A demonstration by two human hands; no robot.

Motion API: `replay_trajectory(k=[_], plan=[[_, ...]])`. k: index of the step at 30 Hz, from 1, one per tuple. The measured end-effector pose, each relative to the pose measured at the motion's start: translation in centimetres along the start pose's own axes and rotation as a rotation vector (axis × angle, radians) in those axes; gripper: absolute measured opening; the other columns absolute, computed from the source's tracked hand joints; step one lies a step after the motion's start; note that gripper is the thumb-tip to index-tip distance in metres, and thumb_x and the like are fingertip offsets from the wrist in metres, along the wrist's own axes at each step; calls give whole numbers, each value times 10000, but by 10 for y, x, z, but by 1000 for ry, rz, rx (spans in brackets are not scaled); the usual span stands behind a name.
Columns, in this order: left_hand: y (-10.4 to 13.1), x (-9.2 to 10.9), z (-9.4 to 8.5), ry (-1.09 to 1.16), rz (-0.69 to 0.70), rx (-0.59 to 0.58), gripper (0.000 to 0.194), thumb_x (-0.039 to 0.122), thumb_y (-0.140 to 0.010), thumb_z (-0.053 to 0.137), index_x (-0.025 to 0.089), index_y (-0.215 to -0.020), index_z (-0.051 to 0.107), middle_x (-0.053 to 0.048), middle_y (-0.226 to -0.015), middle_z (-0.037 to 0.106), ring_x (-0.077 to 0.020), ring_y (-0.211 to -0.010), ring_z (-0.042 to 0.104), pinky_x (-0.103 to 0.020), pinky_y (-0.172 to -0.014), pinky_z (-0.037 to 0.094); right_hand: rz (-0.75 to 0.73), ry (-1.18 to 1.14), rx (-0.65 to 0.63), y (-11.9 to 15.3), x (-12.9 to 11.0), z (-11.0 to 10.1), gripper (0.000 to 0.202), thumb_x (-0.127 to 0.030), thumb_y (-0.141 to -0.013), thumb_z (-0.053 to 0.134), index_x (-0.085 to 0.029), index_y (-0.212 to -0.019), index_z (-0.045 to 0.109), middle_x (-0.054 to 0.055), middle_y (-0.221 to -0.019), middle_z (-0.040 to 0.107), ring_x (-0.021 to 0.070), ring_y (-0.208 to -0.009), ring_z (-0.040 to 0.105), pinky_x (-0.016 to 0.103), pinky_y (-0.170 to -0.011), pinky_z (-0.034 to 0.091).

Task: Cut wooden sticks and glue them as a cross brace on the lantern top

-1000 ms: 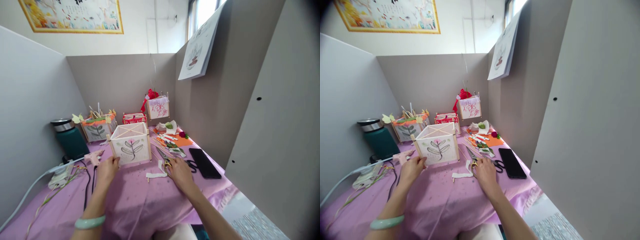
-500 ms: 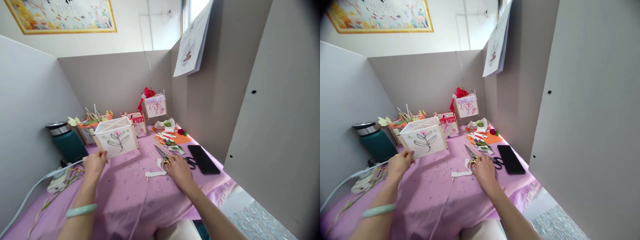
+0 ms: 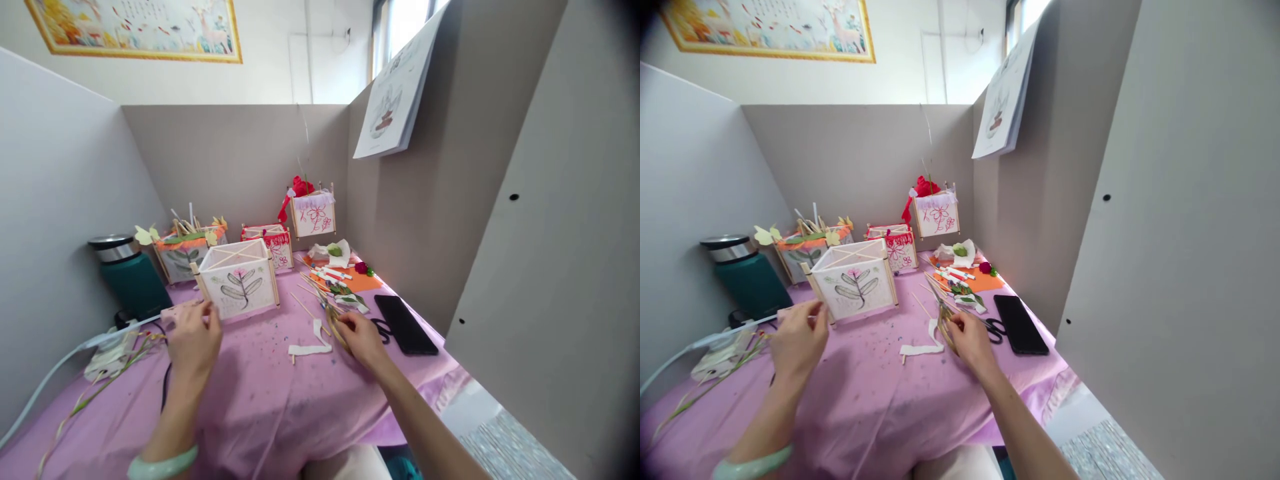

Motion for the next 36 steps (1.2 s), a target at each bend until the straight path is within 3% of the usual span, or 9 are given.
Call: replay_trajectory(k=[2,5,11,16,19,24,29,33,36], plan=[[23,33,5,241,147,-161,328,368,-862,437,162,-944,679,-79,-948,716,-199,-821,647,-275,-756,460,41,-118,4,2,-8,1,209,-295,-829,484,-173,-840,654,24,-809,695,160,-745,627,235,-678,438],[52,67,21,388,221,-447,324,397,-875,445,202,-834,702,-11,-740,716,-154,-634,634,-243,-622,447,3,28,-42,9,-35,12,189,-310,-804,515,-186,-776,655,27,-792,691,164,-748,621,235,-670,423],[52,70,30,240,191,-383,301,346,-876,454,186,-827,703,-43,-796,721,-174,-682,629,-275,-650,411,-137,498,-120,17,-82,55,235,-264,-810,493,-179,-912,687,110,-916,684,226,-843,630,289,-697,423],[36,70,38,137,215,-409,316,394,-857,490,204,-675,666,-36,-709,692,-181,-676,618,-279,-619,370,-202,640,-164,13,-85,78,264,-230,-824,467,-151,-909,704,139,-898,681,271,-872,628,328,-710,439],[21,60,38,64,155,-382,284,380,-860,479,210,-731,665,-48,-754,697,-208,-712,631,-290,-600,363,-207,664,-171,17,-79,71,261,-247,-823,474,-151,-907,702,142,-898,678,273,-881,621,331,-717,438],[-15,13,24,-152,-103,-194,306,366,-888,418,138,-1006,583,-145,-1040,649,-275,-904,625,-328,-677,417,-147,699,-192,9,-65,54,246,-267,-820,481,-168,-889,696,140,-880,668,282,-882,616,325,-684,432],[-40,-18,41,-248,-186,-331,445,397,-889,393,41,-1119,528,-233,-997,662,-326,-906,640,-383,-714,451,-115,735,-162,-13,-74,68,247,-225,-819,475,-154,-923,687,153,-910,672,287,-886,628,325,-672,428],[-47,-25,58,-251,-166,-435,344,328,-891,367,107,-993,610,-212,-900,694,-337,-838,660,-396,-677,455,-186,689,-266,-21,-86,87,237,-288,-858,478,-188,-893,690,116,-877,703,258,-827,658,304,-648,409],[-48,-29,63,-254,-159,-467,336,295,-900,341,126,-991,616,-198,-901,700,-324,-849,663,-382,-682,453,-169,640,-266,-39,-85,79,283,-390,-879,480,-203,-830,688,88,-837,721,231,-790,669,281,-609,377]])
Point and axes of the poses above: each hand's wrist, its own y-axis away from the middle knuckle, its own z-axis out of the palm, x = y × z, the point moved 6 cm from there along -y, towards the middle knuckle
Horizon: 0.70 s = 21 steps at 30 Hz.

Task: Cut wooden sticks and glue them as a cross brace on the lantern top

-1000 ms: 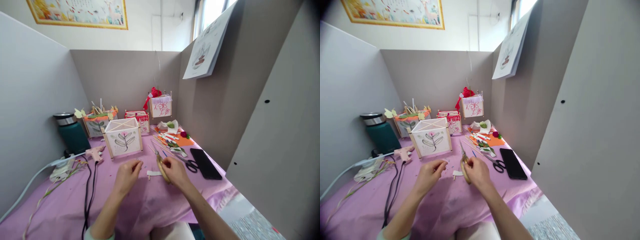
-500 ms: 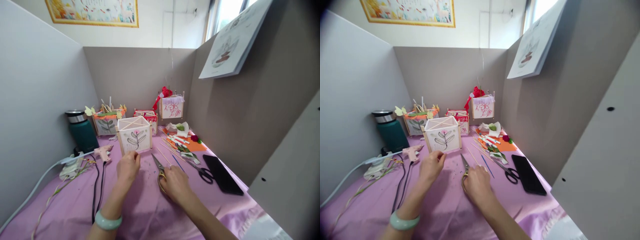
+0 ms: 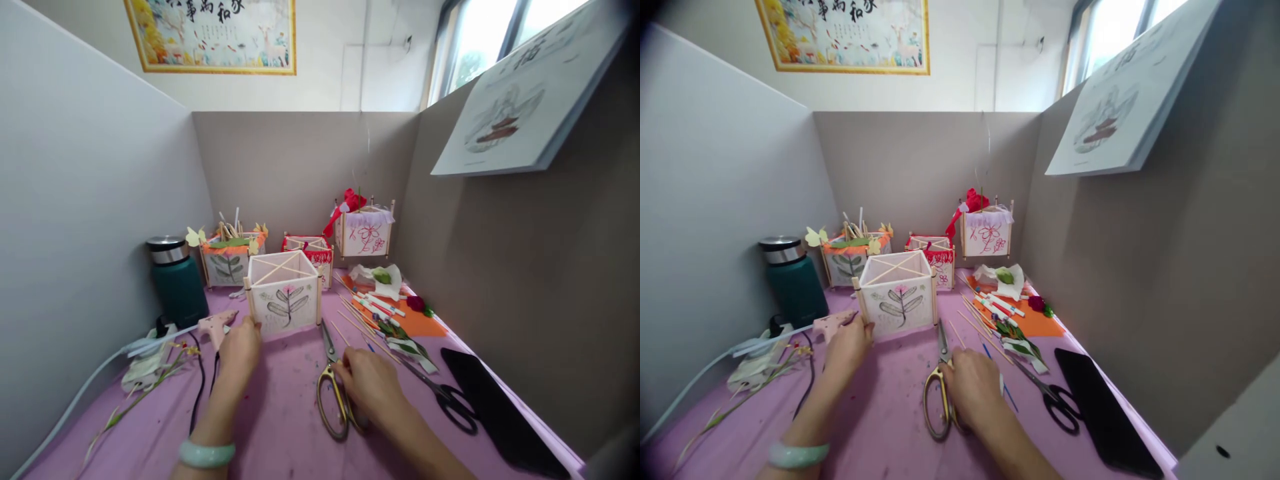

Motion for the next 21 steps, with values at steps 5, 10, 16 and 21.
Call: replay_trajectory(k=[5,10,16,21], plan=[[-2,-13,3,6,38,-47,287,297,-899,369,170,-987,610,-144,-880,713,-292,-868,663,-339,-685,435,38,-2,58,-42,29,-25,265,-370,-885,494,-208,-809,690,66,-818,731,209,-800,669,268,-592,336],[-9,-23,5,30,67,-99,256,312,-900,382,202,-929,611,-112,-875,723,-281,-870,667,-321,-684,424,-10,-26,0,-72,33,-24,193,-331,-856,538,-223,-836,697,44,-857,731,199,-837,660,257,-588,325],[-12,-23,8,33,42,-118,260,300,-899,377,193,-955,607,-127,-924,723,-293,-908,664,-325,-685,428,-15,37,-39,-77,40,1,206,-341,-847,531,-220,-836,698,60,-845,732,226,-829,667,272,-614,359],[4,-25,-7,-96,-11,-36,338,412,-890,404,202,-1049,616,-129,-880,731,-333,-801,672,-371,-644,433,-26,127,-137,-71,41,24,206,-278,-802,540,-177,-837,716,122,-902,728,269,-877,669,302,-659,418]])
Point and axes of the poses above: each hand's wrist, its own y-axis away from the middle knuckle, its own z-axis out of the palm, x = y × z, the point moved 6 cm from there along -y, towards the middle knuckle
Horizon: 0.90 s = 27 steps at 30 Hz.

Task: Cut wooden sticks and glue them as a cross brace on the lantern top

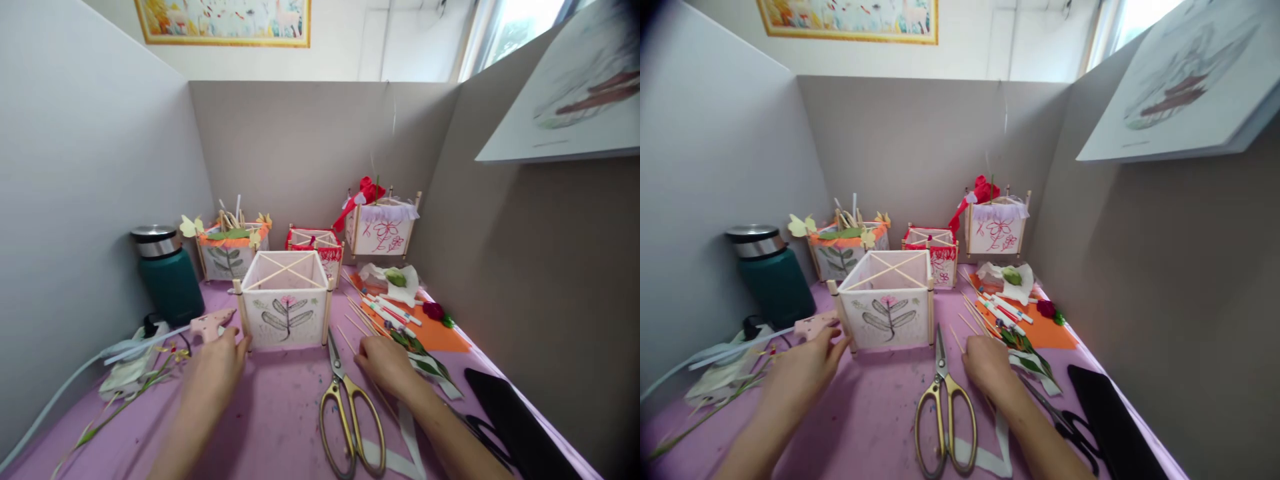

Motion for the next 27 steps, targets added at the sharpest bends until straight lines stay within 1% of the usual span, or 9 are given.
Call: replay_trajectory(k=[3,5,7,10,13,15,18,22,27], plan=[[16,18,-19,19,60,58,286,436,-850,487,266,-1021,641,-64,-858,741,-308,-769,675,-358,-630,439,11,27,-7,-2,2,-2,237,-205,-795,498,-156,-849,722,146,-909,724,275,-874,673,313,-679,440],[29,45,-30,132,180,37,232,424,-829,528,292,-966,660,-28,-864,744,-265,-776,681,-324,-632,446,62,35,-10,-7,10,-9,242,-193,-789,492,-147,-863,718,156,-914,719,286,-877,672,320,-678,451],[45,80,-36,209,356,-37,234,415,-855,496,280,-932,671,-33,-853,743,-237,-773,684,-300,-633,451,115,41,-15,-15,19,-16,245,-193,-795,495,-137,-908,705,166,-937,711,298,-898,667,329,-684,461],[70,130,-30,186,604,-197,275,316,-906,421,225,-878,679,-62,-819,738,-233,-755,688,-290,-626,454,147,46,-26,-28,28,-18,271,-195,-802,524,-116,-1015,671,184,-1003,694,310,-945,655,341,-708,474],[85,156,-13,122,739,-288,255,251,-899,438,199,-851,683,-72,-813,735,-248,-740,688,-293,-603,449,154,49,-53,-37,29,-11,298,-142,-795,524,-101,-1057,659,195,-1014,692,307,-953,658,341,-713,485],[89,163,-1,119,794,-312,274,225,-907,418,191,-846,683,-72,-807,733,-243,-707,685,-291,-575,429,149,49,-76,-41,27,-6,304,-111,-778,525,-105,-1043,672,192,-1004,697,300,-954,661,333,-716,489],[88,163,11,147,833,-304,320,189,-918,379,182,-800,677,-71,-768,726,-241,-651,677,-306,-535,372,135,48,-91,-48,26,-6,299,-123,-763,539,-125,-1023,688,180,-996,701,290,-963,658,321,-726,490],[82,160,18,216,866,-213,325,179,-914,379,195,-754,662,-60,-712,708,-228,-620,663,-312,-523,327,143,53,-84,-66,31,-12,330,-171,-806,508,-118,-1097,656,188,-1074,676,292,-1026,630,334,-760,489],[75,154,28,221,870,-187,307,206,-918,391,213,-766,657,-36,-710,703,-207,-625,655,-305,-527,344,121,55,-194,-86,34,-8,354,-204,-735,607,-93,-1064,677,202,-1052,683,294,-980,649,309,-727,500]])
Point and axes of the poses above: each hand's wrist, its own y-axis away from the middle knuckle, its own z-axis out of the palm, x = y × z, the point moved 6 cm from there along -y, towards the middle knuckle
